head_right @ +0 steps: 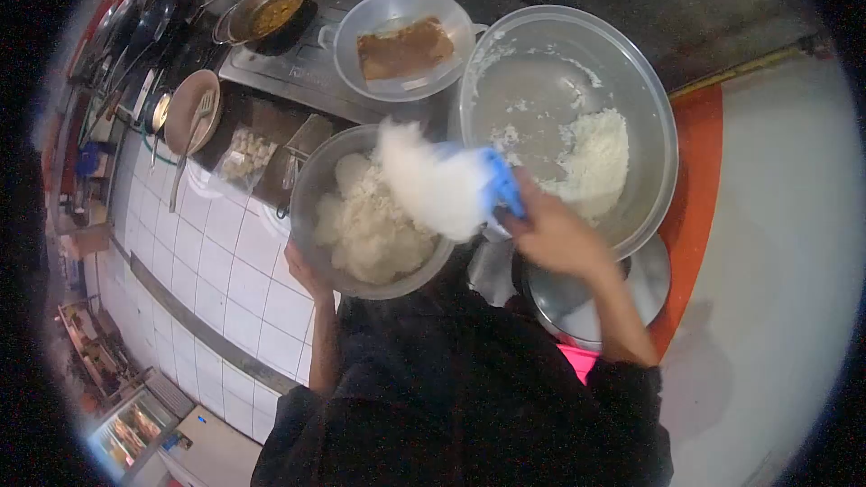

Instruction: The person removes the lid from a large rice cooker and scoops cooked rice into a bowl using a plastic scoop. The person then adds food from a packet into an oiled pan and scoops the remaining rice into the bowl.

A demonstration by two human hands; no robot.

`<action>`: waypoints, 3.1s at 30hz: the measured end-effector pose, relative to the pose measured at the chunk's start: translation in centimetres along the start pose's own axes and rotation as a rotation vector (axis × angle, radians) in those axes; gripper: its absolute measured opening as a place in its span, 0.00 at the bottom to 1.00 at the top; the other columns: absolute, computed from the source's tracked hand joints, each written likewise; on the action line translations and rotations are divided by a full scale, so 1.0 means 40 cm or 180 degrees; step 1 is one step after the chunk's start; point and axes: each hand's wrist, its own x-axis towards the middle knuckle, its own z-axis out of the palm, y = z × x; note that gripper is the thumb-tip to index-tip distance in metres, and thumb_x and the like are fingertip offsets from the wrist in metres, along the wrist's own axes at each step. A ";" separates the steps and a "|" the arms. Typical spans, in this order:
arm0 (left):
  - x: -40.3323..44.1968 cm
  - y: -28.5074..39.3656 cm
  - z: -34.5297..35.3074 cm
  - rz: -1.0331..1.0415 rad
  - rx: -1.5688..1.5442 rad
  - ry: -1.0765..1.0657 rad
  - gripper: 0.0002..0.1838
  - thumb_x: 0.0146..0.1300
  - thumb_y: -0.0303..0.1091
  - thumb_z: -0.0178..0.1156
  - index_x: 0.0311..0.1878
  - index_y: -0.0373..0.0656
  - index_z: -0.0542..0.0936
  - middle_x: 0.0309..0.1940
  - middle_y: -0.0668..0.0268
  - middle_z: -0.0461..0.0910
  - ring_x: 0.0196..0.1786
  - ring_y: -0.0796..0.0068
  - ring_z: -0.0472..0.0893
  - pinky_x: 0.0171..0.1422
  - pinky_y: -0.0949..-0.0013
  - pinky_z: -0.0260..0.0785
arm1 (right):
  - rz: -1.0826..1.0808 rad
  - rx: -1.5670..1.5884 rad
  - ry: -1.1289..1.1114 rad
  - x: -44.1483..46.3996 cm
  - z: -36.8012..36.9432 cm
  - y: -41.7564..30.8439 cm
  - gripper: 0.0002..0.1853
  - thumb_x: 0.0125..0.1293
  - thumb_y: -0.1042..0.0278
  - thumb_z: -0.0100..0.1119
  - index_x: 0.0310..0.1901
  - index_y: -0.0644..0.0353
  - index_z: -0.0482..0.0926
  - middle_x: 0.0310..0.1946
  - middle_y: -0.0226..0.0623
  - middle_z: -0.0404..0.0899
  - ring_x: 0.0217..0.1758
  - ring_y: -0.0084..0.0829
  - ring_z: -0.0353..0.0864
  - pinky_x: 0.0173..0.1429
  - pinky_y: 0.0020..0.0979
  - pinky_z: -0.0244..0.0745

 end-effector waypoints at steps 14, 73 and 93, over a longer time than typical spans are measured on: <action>0.004 0.001 -0.001 0.0178 0.0565 0.0061 0.31 0.76 0.50 0.33 0.59 0.32 0.75 0.52 0.51 0.75 0.55 0.55 0.74 0.62 0.58 0.64 | 0.0717 0.1357 0.0581 -0.011 -0.019 0.029 0.30 0.67 0.64 0.56 0.68 0.64 0.61 0.40 0.43 0.79 0.29 0.28 0.79 0.31 0.31 0.75; 0.009 -0.042 0.001 0.0607 0.0328 0.0350 0.26 0.76 0.44 0.43 0.60 0.29 0.74 0.58 0.50 0.74 0.62 0.55 0.72 0.68 0.60 0.60 | 0.1291 0.1395 -0.1783 0.191 0.042 0.459 0.22 0.60 0.74 0.59 0.57 0.62 0.68 0.22 0.30 0.70 0.19 0.21 0.68 0.19 0.26 0.62; -0.090 0.332 0.024 0.2513 0.0017 -0.0828 0.32 0.62 0.59 0.56 0.62 0.46 0.79 0.71 0.46 0.58 0.73 0.42 0.57 0.76 0.39 0.39 | 0.2036 0.1989 -0.1572 0.013 0.044 0.139 0.11 0.61 0.81 0.54 0.45 0.62 0.72 0.18 0.30 0.65 0.16 0.21 0.61 0.15 0.27 0.54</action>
